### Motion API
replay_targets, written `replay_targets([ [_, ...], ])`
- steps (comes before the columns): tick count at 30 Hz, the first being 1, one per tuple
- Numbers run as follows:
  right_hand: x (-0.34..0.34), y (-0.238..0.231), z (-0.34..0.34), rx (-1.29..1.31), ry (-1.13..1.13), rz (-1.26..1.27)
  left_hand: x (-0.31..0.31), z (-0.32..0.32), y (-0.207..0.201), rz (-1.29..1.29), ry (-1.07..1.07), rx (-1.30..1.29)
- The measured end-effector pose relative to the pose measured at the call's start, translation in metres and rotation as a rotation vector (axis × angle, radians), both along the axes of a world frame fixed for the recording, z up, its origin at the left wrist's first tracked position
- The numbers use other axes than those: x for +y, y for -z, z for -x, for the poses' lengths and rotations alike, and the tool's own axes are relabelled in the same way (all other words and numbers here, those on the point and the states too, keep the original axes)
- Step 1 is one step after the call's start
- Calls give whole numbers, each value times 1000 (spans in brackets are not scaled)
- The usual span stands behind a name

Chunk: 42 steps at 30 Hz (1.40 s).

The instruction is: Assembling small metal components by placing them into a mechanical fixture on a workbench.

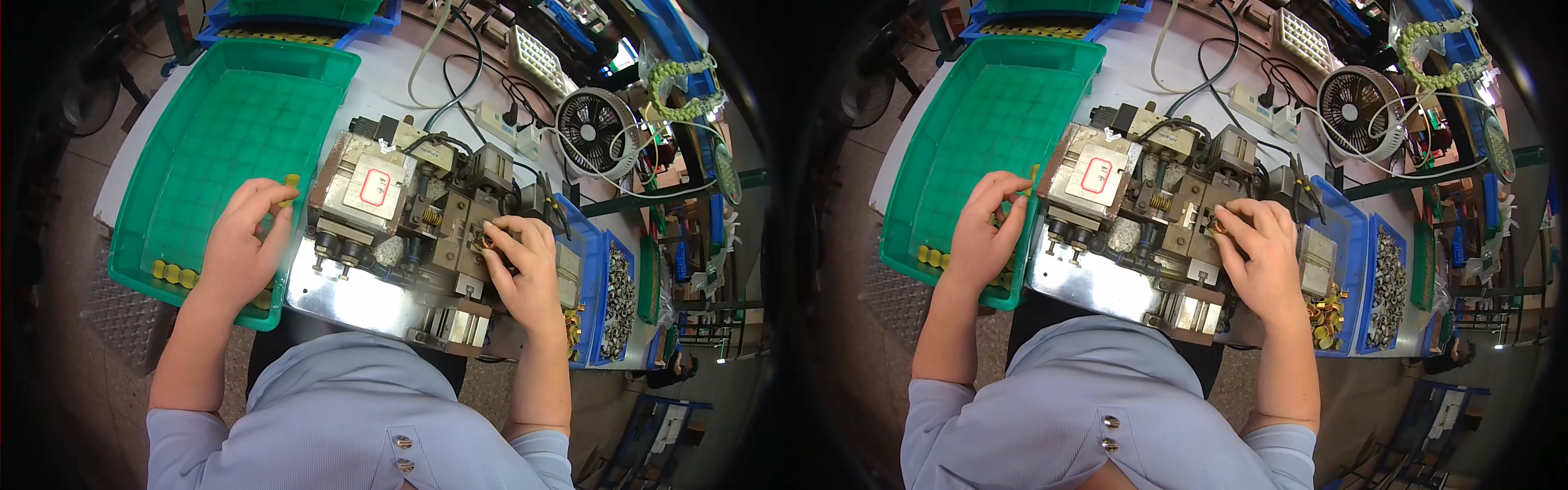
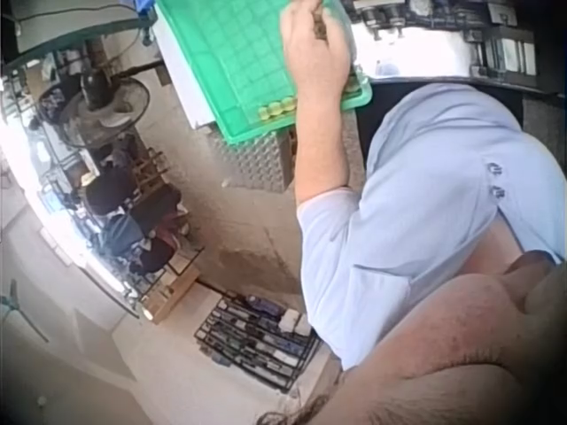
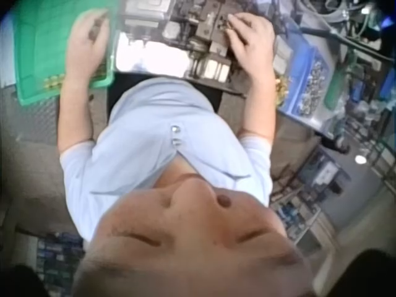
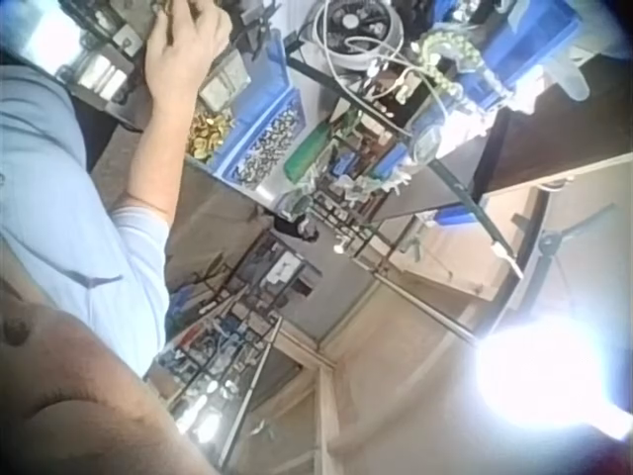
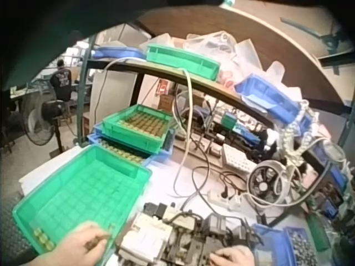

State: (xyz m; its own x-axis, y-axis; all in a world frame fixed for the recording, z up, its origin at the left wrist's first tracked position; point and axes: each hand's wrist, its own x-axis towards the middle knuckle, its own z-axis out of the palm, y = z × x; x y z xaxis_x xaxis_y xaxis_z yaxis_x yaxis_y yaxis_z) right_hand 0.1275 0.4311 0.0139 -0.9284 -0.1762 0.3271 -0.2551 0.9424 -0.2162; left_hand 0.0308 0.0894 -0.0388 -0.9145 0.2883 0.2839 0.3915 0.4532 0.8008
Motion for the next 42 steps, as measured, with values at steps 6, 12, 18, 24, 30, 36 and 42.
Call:
replay_targets([
  [6, -3, 4, -7, 32, 49, -142, -1, 1, -1, -23, -5, 12],
  [12, -6, 12, -8, 20, 100, -122, 11, 6, -26, -65, 42, 144],
  [18, 0, 15, -12, 61, 81, -123, 92, 9, -62, -74, 379, 474],
  [24, 15, 4, -27, 243, 144, 78, 173, 24, -38, 216, 677, 546],
  [30, 98, -6, -120, 494, 636, 530, 191, 27, -35, 379, 832, 549],
  [36, 124, 23, -176, 155, 1029, 463, 196, 30, -37, 356, 890, 593],
  [42, 132, 54, -171, -129, 1070, 46, 198, 26, -41, 387, 887, 627],
])
